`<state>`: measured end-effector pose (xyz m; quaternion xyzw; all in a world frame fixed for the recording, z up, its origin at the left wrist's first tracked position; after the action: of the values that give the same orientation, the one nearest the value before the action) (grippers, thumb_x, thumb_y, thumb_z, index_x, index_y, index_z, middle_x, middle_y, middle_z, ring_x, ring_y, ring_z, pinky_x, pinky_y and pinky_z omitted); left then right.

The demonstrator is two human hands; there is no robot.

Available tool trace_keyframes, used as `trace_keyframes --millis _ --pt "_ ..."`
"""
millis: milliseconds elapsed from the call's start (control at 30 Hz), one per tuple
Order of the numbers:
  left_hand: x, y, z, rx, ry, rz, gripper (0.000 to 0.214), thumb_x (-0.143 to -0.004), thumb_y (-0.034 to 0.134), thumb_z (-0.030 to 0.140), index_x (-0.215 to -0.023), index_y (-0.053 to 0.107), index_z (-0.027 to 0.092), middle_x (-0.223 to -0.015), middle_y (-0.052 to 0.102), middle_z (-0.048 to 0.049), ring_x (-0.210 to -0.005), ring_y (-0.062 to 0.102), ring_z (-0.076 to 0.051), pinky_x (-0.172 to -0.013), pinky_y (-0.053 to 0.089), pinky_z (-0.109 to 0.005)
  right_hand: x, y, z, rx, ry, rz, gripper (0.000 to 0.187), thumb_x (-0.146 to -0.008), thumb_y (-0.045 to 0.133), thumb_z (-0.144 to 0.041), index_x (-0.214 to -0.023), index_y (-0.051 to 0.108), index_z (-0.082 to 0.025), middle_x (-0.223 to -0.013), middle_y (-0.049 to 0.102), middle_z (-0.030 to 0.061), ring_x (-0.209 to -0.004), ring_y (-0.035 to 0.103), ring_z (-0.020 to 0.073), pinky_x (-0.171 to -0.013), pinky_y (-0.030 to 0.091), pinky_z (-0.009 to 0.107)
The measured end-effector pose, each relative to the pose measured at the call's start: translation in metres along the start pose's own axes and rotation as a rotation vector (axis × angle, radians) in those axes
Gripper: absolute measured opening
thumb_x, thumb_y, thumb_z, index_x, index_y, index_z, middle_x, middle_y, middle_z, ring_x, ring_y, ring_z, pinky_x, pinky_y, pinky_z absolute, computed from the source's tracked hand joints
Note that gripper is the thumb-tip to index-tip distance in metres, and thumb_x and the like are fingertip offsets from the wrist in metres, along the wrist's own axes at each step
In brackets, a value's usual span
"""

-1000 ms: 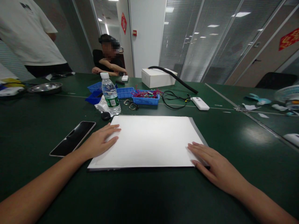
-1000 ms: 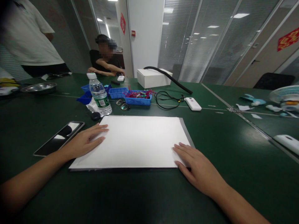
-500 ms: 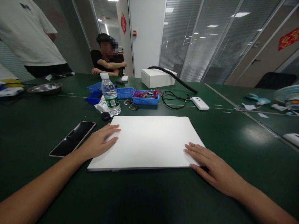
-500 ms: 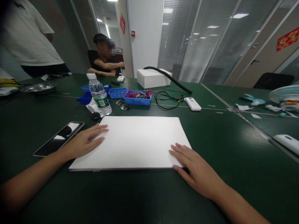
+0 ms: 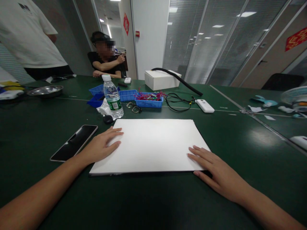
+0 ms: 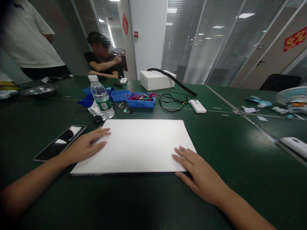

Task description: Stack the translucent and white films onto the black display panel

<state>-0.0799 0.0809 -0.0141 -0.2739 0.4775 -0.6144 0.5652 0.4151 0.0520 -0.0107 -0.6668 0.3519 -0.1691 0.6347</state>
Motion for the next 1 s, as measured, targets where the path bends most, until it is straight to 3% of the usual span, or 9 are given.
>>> trace_keyframes --millis 367,733,1000 --pt "0.003 -0.001 -0.001 0.041 0.109 -0.032 0.065 -0.1 0.06 0.071 -0.148 0.071 0.029 -0.166 0.059 -0.0083 -0.161 0.044 -0.042 -0.133 0.032 -0.065 -0.001 0.001 0.003 0.009 -0.019 0.026 0.052 -0.109 0.059 -0.043 -0.16 0.059 -0.036 -0.168 0.053 0.0064 -0.156 0.05 0.031 -0.125 0.049 0.059" --pt "0.005 0.003 -0.002 0.037 0.136 -0.11 0.064 -0.1 0.062 0.065 -0.154 0.066 0.031 -0.174 0.049 -0.0061 -0.168 0.028 -0.043 -0.135 0.022 -0.067 0.001 -0.001 0.01 0.017 -0.039 0.009 0.049 -0.108 0.061 -0.045 -0.156 0.064 -0.035 -0.166 0.055 0.0074 -0.154 0.052 0.0323 -0.123 0.051 0.06" --pt "0.005 0.002 0.001 0.026 0.188 -0.1 0.06 -0.102 0.062 0.062 -0.153 0.066 0.031 -0.173 0.05 -0.0076 -0.166 0.033 -0.042 -0.135 0.022 -0.069 0.001 0.0 0.017 -0.052 -0.021 -0.007 0.048 -0.107 0.062 -0.046 -0.154 0.065 -0.038 -0.166 0.055 0.0063 -0.155 0.051 0.033 -0.125 0.048 0.062"
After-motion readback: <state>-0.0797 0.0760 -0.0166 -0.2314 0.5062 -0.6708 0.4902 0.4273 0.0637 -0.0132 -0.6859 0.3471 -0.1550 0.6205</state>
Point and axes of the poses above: each hand's wrist, its own x-axis away from the middle knuckle, its own y-axis out of the palm, z = x × y, the point moved 4 cm from there along -x, towards the middle knuckle
